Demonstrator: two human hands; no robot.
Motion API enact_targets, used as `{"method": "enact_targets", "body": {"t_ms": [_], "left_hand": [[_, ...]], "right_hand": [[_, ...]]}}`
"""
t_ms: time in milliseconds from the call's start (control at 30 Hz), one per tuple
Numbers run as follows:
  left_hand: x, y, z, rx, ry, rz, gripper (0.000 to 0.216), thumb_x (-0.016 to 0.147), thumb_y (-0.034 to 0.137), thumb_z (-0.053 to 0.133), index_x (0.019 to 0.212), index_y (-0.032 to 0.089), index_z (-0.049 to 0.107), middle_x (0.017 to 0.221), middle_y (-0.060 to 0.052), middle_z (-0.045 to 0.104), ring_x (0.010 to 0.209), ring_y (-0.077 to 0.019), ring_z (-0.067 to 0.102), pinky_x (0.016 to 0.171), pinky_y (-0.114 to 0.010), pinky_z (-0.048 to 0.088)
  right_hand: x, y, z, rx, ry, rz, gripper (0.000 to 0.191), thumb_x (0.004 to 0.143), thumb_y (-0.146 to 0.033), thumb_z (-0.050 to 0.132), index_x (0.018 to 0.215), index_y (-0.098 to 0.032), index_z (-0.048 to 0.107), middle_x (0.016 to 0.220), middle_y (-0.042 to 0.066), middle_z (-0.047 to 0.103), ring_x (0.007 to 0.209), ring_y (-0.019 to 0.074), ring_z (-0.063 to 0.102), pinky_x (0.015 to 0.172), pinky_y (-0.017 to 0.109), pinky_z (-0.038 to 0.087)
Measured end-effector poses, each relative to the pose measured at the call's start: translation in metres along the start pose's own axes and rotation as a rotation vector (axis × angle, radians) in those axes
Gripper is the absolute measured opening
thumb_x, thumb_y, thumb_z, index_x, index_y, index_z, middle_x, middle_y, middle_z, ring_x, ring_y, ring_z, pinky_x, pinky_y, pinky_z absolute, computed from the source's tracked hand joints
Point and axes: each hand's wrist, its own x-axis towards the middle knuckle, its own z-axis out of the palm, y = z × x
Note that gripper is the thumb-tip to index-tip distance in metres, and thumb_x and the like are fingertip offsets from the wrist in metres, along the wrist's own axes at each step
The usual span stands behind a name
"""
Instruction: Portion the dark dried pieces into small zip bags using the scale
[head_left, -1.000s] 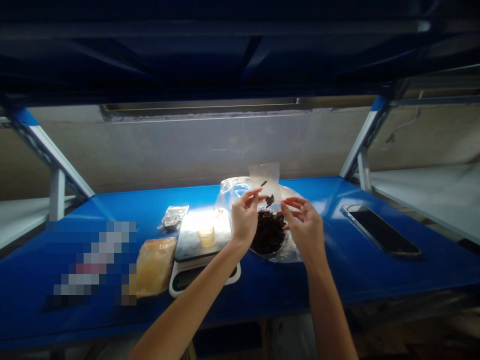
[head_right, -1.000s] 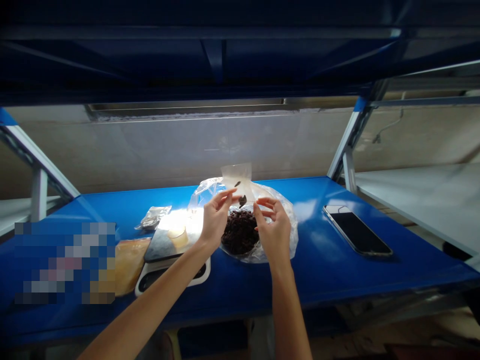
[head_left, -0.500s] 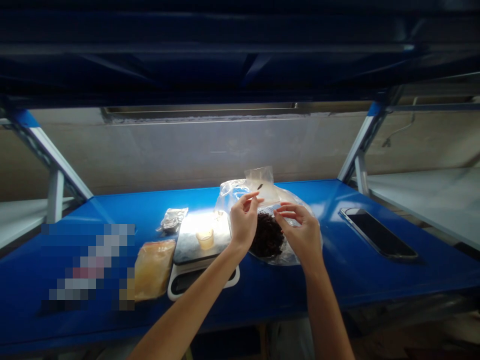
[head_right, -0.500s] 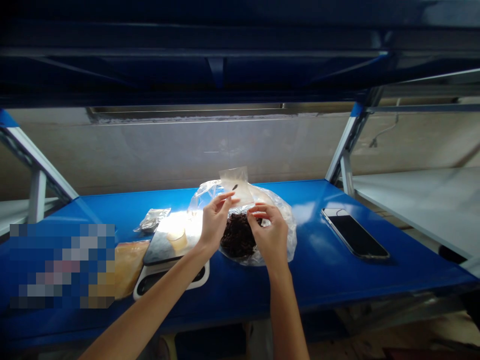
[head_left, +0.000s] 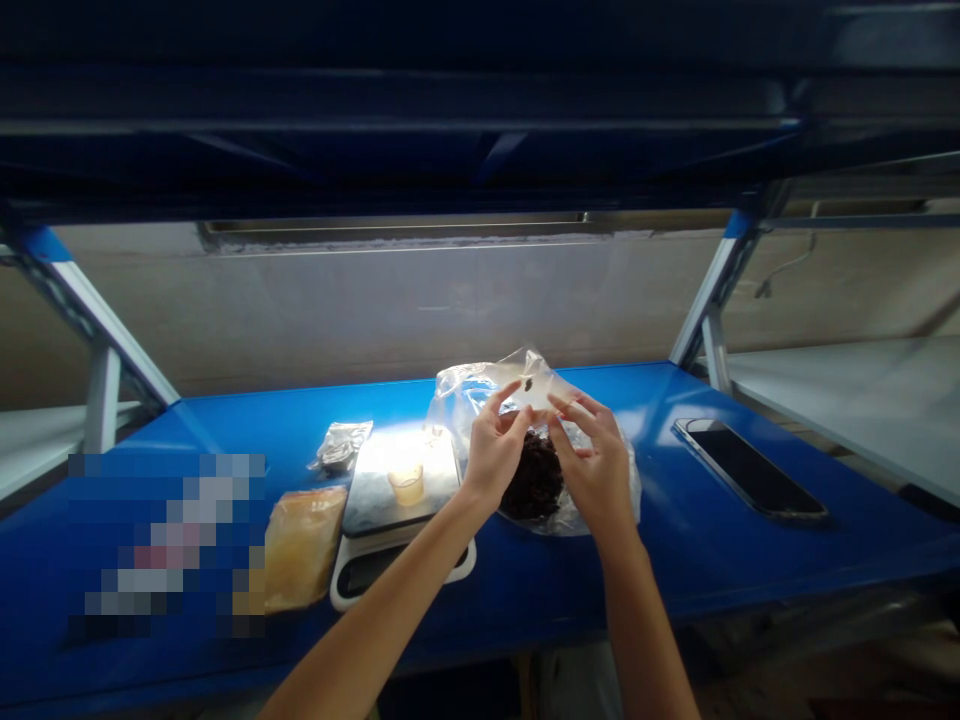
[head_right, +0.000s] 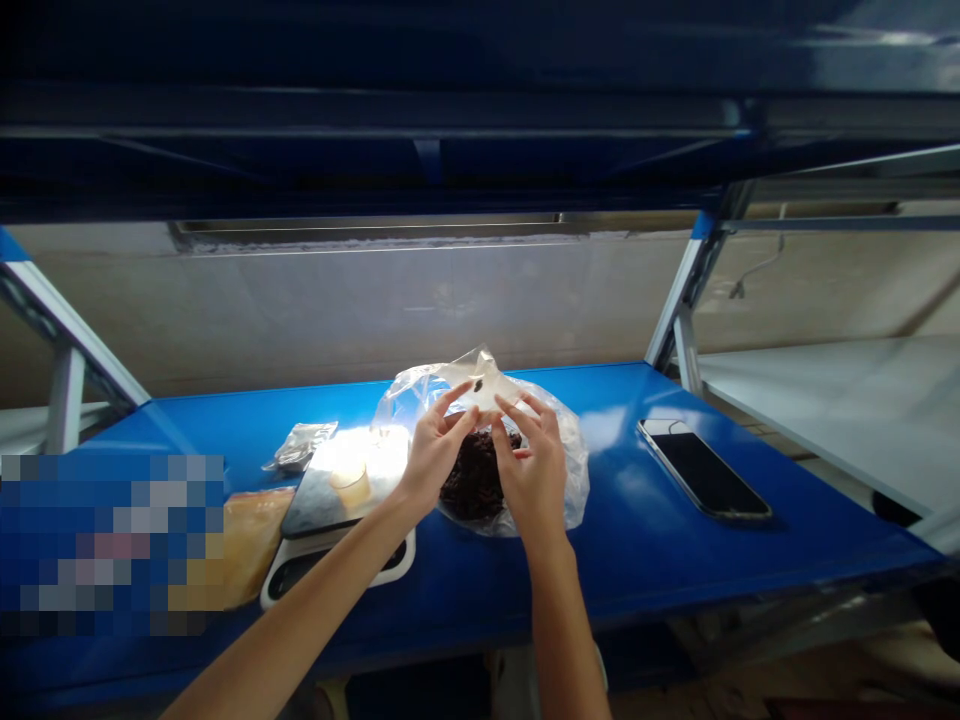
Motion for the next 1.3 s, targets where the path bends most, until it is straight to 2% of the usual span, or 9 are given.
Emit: {"method": "enact_targets", "body": {"t_ms": [167,333,500,667,900,1067,1300], "left_hand": [[-0.002,0.0,-0.001,0.076,-0.12,0.018,0.039,0.081,0.015,0.058,0.121,0.018,0.058,0.071,0.0,0.074,0.071,-0.0126,0.069,0.071,-0.022,0.05],[-0.001,0.003,-0.002,0.143,-0.152,0.087,0.032,0.081,0.02,0.059,0.114,0.019,0.061,0.07,0.001,0.072,0.067,-0.0129,0.069,0.067,-0.022,0.05],[-0.002,0.003,-0.002,0.183,-0.074,0.142,0.018,0.088,0.025,0.054,0.103,0.019,0.062,0.073,-0.001,0.073,0.072,-0.0147,0.071,0.069,-0.023,0.05],[0.0,0.001,-0.002,0.198,-0.001,0.184,0.017,0.089,0.023,0.053,0.103,0.019,0.062,0.068,0.0,0.073,0.077,-0.016,0.072,0.075,-0.024,0.049],[0.002,0.0,-0.003,0.22,-0.039,0.208,0.019,0.087,0.016,0.053,0.102,0.019,0.065,0.076,-0.002,0.074,0.075,-0.0159,0.072,0.075,-0.025,0.051],[0.001,0.002,-0.003,0.217,-0.05,0.204,0.019,0.088,0.017,0.052,0.1,0.02,0.066,0.073,0.0,0.073,0.072,-0.0152,0.072,0.07,-0.023,0.052],[0.002,0.001,-0.003,0.216,0.021,0.197,0.018,0.087,0.016,0.051,0.095,0.019,0.067,0.083,-0.003,0.074,0.072,-0.0153,0.071,0.067,-0.023,0.051]], "right_hand": [[0.001,0.01,0.001,-0.013,-0.12,-0.058,0.041,0.091,-0.04,0.047,0.13,-0.032,0.058,0.136,0.011,0.049,0.123,0.0284,0.051,0.071,0.036,0.061],[0.001,0.014,0.001,0.014,-0.198,-0.102,0.046,0.093,-0.038,0.044,0.139,-0.036,0.045,0.143,0.009,0.043,0.129,0.0263,0.046,0.084,0.04,0.058],[-0.001,0.006,0.003,0.044,-0.157,-0.087,0.038,0.092,-0.037,0.046,0.127,-0.031,0.059,0.139,0.011,0.045,0.129,0.0271,0.045,0.083,0.04,0.058],[-0.002,0.002,0.006,0.036,-0.099,-0.091,0.028,0.089,-0.036,0.051,0.109,-0.028,0.067,0.132,0.011,0.048,0.124,0.0285,0.049,0.078,0.04,0.06],[-0.003,0.004,0.005,0.013,-0.139,-0.117,0.043,0.093,-0.031,0.042,0.135,-0.034,0.05,0.138,0.011,0.043,0.129,0.0262,0.045,0.08,0.039,0.059],[-0.002,0.007,0.004,0.021,-0.215,-0.111,0.042,0.092,-0.036,0.045,0.133,-0.033,0.052,0.141,0.01,0.042,0.127,0.0262,0.048,0.082,0.039,0.059],[-0.003,0.003,0.005,0.039,-0.191,-0.089,0.038,0.091,-0.04,0.047,0.124,-0.027,0.061,0.138,0.012,0.044,0.126,0.0279,0.048,0.081,0.039,0.058]]}}
